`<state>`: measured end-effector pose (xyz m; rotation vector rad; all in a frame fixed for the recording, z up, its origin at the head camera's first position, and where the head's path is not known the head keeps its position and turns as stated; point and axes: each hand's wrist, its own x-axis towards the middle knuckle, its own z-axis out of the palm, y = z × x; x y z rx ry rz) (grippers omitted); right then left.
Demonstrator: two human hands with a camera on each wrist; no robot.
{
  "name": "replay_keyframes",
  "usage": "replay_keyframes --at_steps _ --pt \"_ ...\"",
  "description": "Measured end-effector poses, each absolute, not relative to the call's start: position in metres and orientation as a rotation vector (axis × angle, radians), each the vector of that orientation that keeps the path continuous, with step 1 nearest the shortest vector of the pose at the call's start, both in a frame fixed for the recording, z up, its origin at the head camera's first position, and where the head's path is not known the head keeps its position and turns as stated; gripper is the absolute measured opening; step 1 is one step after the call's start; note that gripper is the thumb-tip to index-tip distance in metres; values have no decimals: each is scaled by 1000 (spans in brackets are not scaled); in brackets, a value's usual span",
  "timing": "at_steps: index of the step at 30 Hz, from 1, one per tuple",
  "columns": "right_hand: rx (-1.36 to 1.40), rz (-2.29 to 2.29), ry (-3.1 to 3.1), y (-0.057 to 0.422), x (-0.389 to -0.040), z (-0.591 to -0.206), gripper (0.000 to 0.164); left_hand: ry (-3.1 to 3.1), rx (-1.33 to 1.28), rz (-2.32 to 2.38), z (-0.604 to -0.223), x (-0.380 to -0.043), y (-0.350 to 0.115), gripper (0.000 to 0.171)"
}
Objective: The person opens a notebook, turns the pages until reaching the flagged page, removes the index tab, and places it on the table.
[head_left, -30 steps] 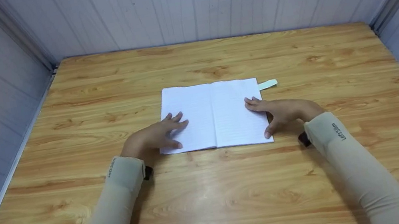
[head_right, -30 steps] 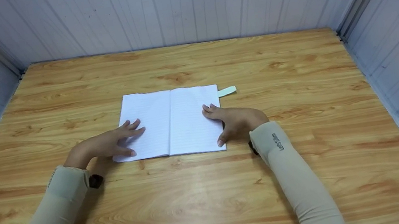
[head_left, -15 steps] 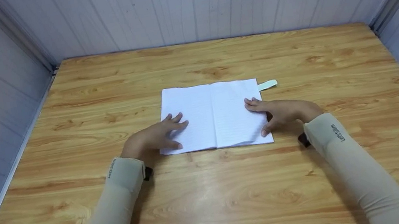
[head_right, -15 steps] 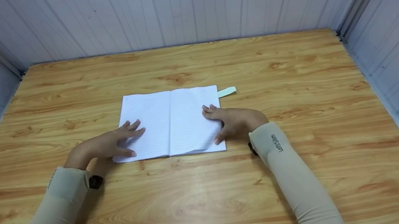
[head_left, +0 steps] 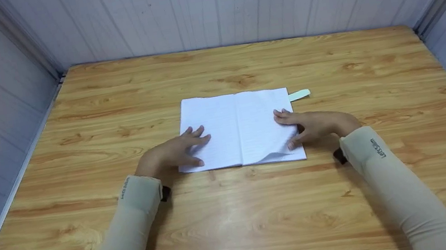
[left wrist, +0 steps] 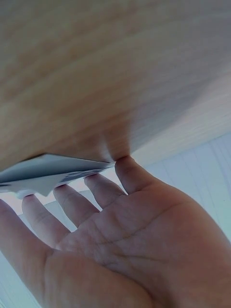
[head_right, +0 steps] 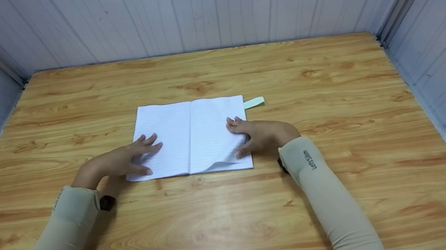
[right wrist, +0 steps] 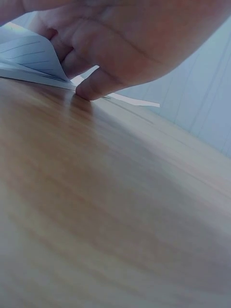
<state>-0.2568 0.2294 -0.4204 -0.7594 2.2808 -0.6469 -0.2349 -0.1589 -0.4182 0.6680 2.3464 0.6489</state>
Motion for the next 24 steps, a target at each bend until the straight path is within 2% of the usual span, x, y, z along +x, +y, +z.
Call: replay_keyframes --at_steps 14,24 --pt "-726 -641 2273 229 -257 -421 91 2356 617 677 -420 -233 -159 71" --pt "-798 -634 2281 230 -260 -422 89 2409 648 619 -416 -233 -153 63"
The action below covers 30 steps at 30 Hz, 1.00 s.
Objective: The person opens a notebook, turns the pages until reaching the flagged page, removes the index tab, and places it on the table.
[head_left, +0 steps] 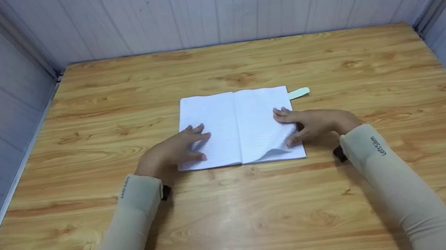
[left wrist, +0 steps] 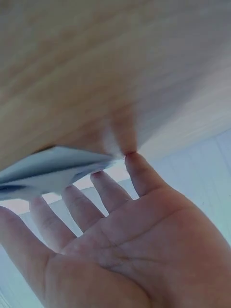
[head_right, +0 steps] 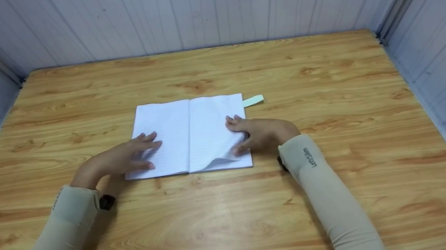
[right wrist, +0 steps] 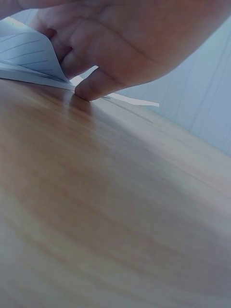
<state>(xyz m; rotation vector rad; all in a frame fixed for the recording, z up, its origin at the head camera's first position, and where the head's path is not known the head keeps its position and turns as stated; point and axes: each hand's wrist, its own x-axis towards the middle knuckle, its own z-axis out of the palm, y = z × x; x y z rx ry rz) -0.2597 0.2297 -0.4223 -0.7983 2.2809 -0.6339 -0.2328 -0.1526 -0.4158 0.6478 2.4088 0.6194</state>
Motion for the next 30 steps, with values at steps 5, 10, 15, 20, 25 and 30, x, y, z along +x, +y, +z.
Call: replay_keyframes --at_steps 5,10,15,20,25,30 --pt "-772 -624 2280 229 -259 -421 90 2519 755 540 -415 -234 -149 57" --pt "-753 -616 2274 229 -258 -421 91 2632 823 545 -415 -237 -141 47" --pt "-746 -623 2271 229 -259 -421 91 2708 839 614 -414 -236 -128 43" --pt "-748 -624 2267 229 -260 -420 91 2734 861 728 -414 -233 -111 41" --pt "-765 -605 2275 229 -260 -421 90 2714 885 833 -414 -228 -90 40" --pt "-774 -611 2268 230 -261 -421 90 2675 975 870 -413 -224 -67 41"
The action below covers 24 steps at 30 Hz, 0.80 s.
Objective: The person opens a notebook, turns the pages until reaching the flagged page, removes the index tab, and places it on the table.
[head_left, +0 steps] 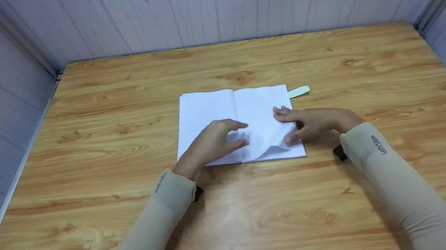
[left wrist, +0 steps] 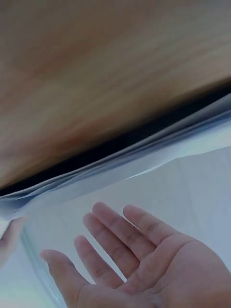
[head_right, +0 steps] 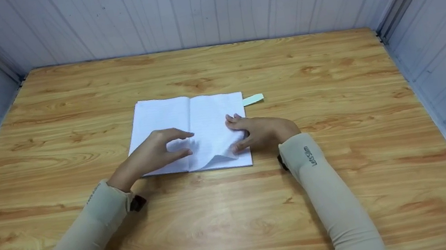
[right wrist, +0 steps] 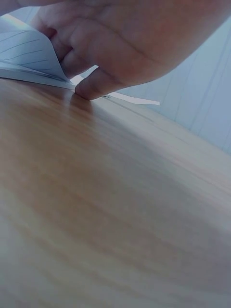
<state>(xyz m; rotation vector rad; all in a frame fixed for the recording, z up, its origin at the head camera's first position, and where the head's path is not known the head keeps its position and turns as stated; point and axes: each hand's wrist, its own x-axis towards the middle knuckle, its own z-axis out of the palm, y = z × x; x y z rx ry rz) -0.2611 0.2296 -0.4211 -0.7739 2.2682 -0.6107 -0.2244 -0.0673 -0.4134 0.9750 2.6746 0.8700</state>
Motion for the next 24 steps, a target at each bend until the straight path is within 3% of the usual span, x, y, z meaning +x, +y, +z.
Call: replay_keyframes --at_steps 24 --pt "-769 -601 2284 230 -260 -421 88 2501 1050 901 -420 -219 -12 36"
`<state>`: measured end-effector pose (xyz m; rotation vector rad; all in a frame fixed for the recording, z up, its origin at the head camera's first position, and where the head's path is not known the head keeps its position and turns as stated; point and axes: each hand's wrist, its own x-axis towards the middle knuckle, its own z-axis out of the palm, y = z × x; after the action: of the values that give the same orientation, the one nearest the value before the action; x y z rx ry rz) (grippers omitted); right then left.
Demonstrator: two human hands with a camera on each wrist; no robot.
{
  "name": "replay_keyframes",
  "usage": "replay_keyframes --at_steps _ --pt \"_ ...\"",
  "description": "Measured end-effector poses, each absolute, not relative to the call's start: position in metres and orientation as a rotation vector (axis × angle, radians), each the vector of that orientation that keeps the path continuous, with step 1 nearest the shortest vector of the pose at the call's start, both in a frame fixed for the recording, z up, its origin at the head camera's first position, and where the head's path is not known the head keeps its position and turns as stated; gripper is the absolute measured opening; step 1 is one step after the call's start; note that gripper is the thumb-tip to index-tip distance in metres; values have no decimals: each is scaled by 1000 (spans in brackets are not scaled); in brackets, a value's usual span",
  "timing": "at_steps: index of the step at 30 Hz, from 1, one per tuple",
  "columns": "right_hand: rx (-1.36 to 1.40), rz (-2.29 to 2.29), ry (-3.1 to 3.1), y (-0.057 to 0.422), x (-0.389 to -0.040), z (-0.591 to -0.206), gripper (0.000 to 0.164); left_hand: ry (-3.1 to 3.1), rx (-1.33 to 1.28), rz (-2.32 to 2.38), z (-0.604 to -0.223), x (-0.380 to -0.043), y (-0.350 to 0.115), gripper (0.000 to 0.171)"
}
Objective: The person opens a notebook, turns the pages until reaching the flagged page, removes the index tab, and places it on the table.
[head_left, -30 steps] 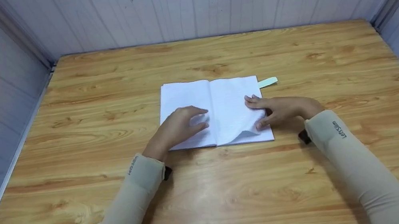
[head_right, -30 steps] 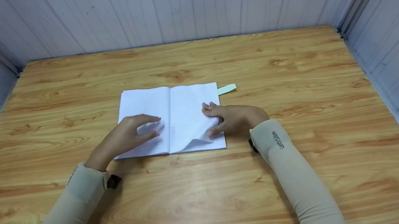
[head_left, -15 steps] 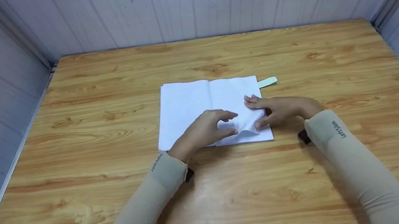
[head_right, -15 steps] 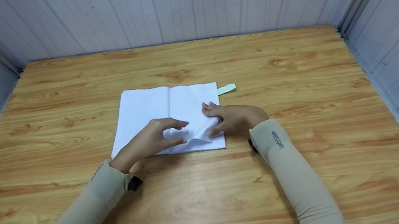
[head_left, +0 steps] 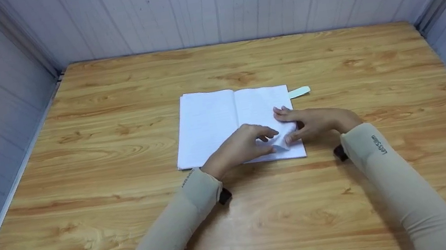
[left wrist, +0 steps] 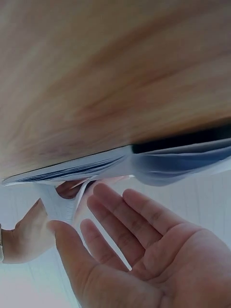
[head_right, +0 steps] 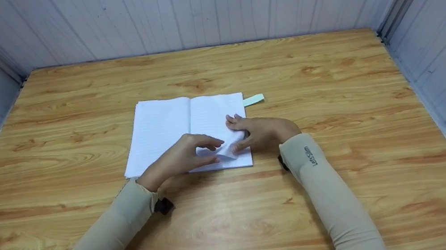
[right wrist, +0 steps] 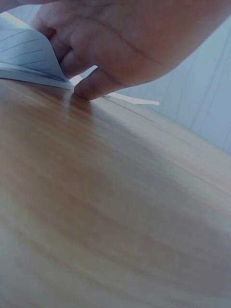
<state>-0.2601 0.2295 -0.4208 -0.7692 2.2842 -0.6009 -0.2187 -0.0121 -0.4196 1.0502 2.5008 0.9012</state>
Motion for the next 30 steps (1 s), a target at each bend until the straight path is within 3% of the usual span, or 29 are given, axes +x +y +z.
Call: replay_keyframes --at_steps 23,30 --pt "-803 -680 2271 227 -259 -419 88 2564 1097 889 -418 -217 -3 28" --pt "-774 -759 2399 230 -259 -420 113 2574 1129 956 -414 -219 -8 36"
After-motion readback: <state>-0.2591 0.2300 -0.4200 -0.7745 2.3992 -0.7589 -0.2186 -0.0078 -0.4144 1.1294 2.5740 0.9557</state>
